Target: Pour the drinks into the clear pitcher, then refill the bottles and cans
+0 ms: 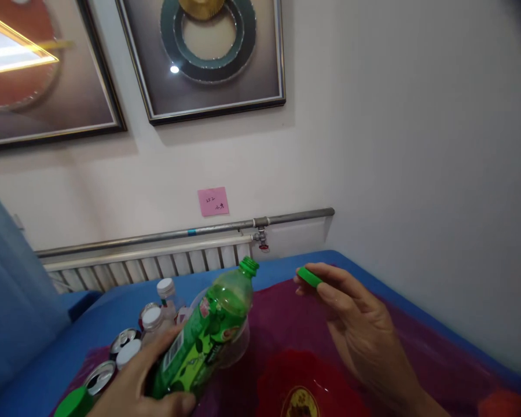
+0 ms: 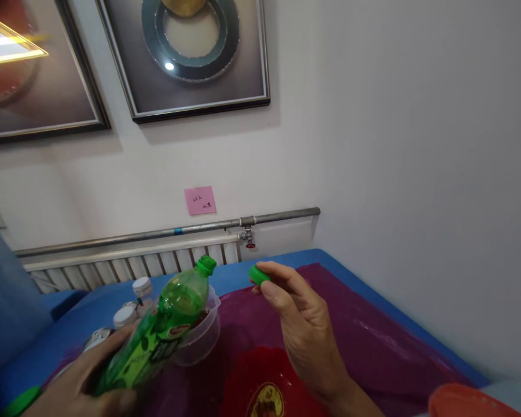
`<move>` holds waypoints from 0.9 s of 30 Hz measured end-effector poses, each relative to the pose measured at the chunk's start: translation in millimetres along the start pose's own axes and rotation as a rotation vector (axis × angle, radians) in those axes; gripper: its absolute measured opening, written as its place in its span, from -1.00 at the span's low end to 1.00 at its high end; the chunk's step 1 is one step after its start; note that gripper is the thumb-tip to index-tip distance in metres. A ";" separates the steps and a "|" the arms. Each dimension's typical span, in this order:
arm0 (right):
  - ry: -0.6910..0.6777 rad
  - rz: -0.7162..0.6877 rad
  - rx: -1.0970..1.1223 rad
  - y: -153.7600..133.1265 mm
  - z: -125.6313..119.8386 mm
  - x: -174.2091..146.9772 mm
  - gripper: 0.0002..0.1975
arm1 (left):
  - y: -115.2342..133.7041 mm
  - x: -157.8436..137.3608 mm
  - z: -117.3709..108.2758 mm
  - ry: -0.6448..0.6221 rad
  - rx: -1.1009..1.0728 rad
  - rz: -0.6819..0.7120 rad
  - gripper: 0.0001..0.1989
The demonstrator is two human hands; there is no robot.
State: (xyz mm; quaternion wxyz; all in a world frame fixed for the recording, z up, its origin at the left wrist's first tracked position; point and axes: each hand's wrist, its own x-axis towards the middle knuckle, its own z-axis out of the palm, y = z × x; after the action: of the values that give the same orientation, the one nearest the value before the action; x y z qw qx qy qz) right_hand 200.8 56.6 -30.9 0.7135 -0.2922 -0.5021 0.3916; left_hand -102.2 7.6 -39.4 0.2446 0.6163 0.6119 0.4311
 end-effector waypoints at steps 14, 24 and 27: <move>-0.129 -0.005 -0.135 5.5 7.5 -3.2 -0.77 | 14.4 -22.2 -28.5 0.214 -0.209 -0.262 -0.34; -0.175 -0.063 -0.094 -13.0 14.7 -12.2 -0.81 | 22.1 -29.3 -59.3 0.253 0.229 -0.210 -0.31; -0.167 -0.069 -0.095 -14.6 17.1 -12.8 -0.82 | 24.7 -23.0 -71.1 0.239 0.285 -0.254 -0.24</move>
State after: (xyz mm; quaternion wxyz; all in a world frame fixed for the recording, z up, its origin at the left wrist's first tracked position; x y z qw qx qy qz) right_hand 186.1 38.5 -19.8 0.6676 -0.2745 -0.5877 0.3656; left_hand -145.1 -34.0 11.9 0.1334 0.5072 0.7640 0.3759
